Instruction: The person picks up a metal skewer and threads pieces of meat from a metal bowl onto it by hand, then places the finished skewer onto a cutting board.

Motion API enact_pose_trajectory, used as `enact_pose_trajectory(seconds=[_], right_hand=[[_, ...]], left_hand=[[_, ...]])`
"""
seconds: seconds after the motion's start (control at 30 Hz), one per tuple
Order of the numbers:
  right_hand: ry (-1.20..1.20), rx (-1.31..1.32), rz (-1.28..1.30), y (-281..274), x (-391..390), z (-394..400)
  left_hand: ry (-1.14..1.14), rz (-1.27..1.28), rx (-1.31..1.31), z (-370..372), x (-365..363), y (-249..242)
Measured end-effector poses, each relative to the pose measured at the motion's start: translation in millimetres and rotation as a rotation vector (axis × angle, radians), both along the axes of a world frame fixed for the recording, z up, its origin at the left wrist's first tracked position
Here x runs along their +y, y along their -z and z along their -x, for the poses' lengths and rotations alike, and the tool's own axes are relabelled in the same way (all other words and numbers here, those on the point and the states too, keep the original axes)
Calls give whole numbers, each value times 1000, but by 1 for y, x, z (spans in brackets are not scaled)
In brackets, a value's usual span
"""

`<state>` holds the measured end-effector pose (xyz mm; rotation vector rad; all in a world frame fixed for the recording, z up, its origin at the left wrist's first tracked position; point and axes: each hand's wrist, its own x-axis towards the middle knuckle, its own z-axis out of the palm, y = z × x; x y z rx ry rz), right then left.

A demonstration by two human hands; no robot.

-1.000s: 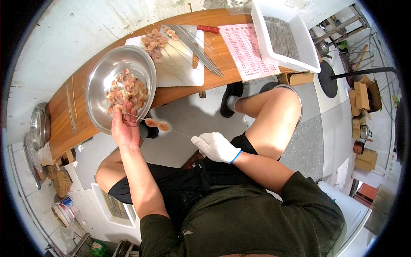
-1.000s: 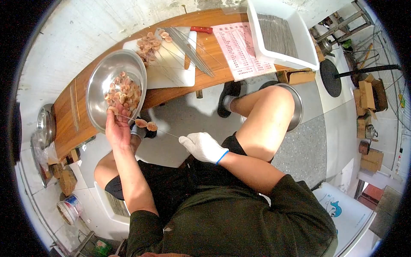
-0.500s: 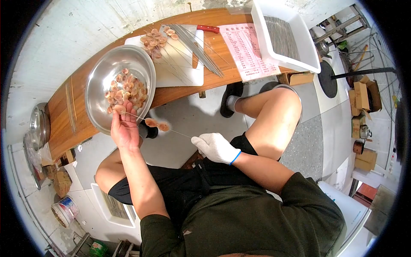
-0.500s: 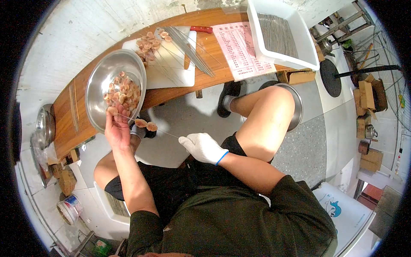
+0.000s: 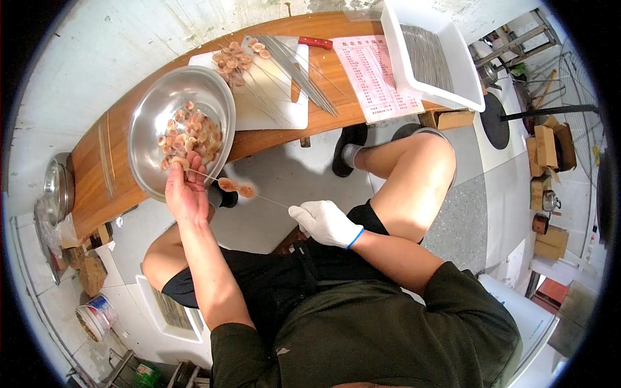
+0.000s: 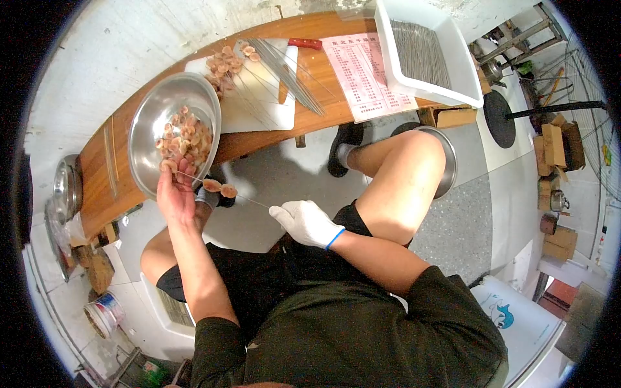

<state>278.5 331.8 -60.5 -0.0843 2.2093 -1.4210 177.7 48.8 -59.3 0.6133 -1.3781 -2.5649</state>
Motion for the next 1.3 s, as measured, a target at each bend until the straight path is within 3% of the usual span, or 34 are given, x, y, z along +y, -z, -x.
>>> enact_pose_trajectory(seconds=[1.0, 1.3], right_hand=[[2, -30, 3, -2, -1, -3], [24, -5, 13, -1, -2, -4]], left_hand=[[25, 124, 60, -3, 1, -2], [-59, 14, 4, -6, 8, -3]])
